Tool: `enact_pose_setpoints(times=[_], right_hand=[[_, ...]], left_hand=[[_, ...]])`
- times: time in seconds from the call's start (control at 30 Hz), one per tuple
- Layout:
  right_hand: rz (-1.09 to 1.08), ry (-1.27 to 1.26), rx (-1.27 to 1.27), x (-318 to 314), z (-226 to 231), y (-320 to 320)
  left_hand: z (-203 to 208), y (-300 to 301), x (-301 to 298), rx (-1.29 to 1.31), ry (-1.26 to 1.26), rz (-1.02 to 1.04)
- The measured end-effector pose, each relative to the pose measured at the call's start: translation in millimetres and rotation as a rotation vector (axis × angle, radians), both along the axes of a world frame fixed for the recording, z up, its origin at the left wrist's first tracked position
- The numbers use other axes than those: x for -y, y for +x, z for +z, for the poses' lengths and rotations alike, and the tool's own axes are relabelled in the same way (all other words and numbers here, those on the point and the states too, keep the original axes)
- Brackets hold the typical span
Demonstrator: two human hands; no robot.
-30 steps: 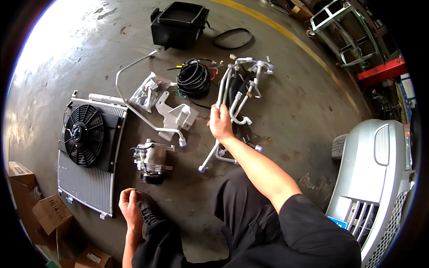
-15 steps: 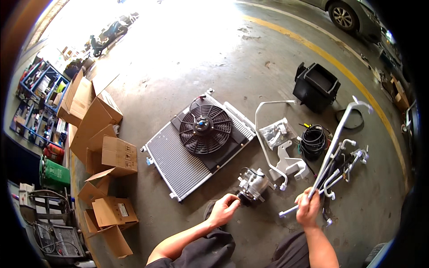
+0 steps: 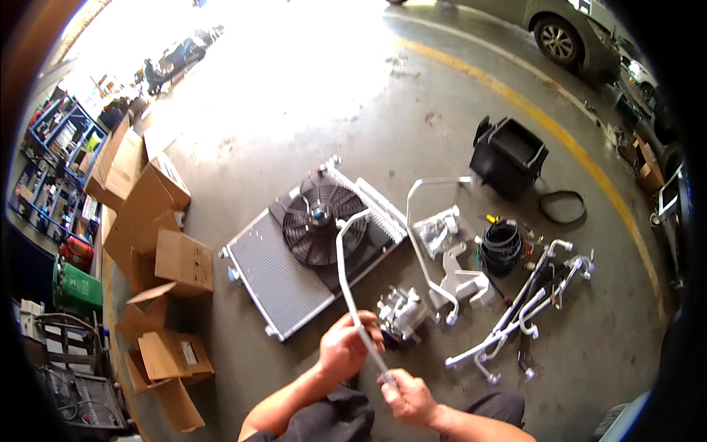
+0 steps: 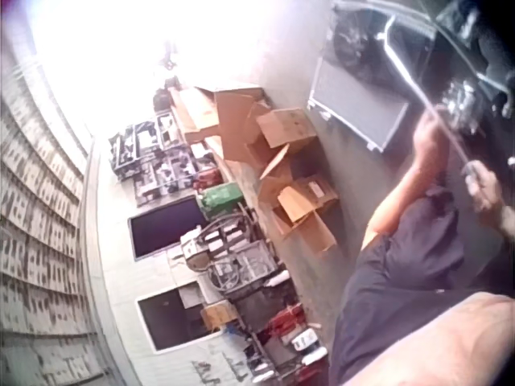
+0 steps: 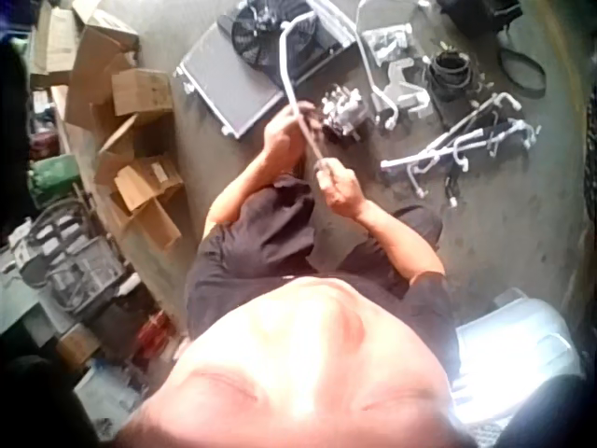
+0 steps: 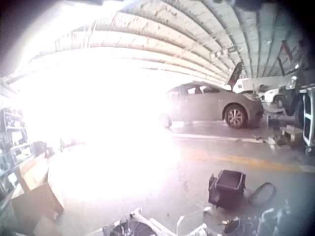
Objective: The person removes a front grille from a silver car and then inspects and organizes several air conditioning components on the floor, including a condenser, fan, compressor, and multiple metal pipes. The person handles each pipe individually, rotating them to view labels and connections.
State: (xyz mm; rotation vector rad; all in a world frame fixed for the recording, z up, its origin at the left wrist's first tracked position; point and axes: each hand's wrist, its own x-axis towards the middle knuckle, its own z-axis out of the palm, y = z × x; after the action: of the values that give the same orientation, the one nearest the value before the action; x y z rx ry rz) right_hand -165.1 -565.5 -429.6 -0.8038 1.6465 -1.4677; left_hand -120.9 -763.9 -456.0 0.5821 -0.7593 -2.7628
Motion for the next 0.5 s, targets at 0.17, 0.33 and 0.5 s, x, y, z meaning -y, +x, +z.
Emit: enact_pose_setpoints(times=[0.17, 0.33, 0.5], right_hand=[[0.177, -0.022, -0.164, 7.7, -27.9, -24.3], [0.347, -0.015, -0.011, -8.8, -15.5, -30.0], [0.441, -0.045, -0.015, -9.0, -25.5, -28.9]], left_hand=[[-17.1, 12.9, 5.8, 0.142, -0.314, -0.038], [-16.3, 13.9, 2.0, 0.085, -0.18, -0.071], [-19.6, 13.8, -0.7, 0.064, -0.158, -0.083]])
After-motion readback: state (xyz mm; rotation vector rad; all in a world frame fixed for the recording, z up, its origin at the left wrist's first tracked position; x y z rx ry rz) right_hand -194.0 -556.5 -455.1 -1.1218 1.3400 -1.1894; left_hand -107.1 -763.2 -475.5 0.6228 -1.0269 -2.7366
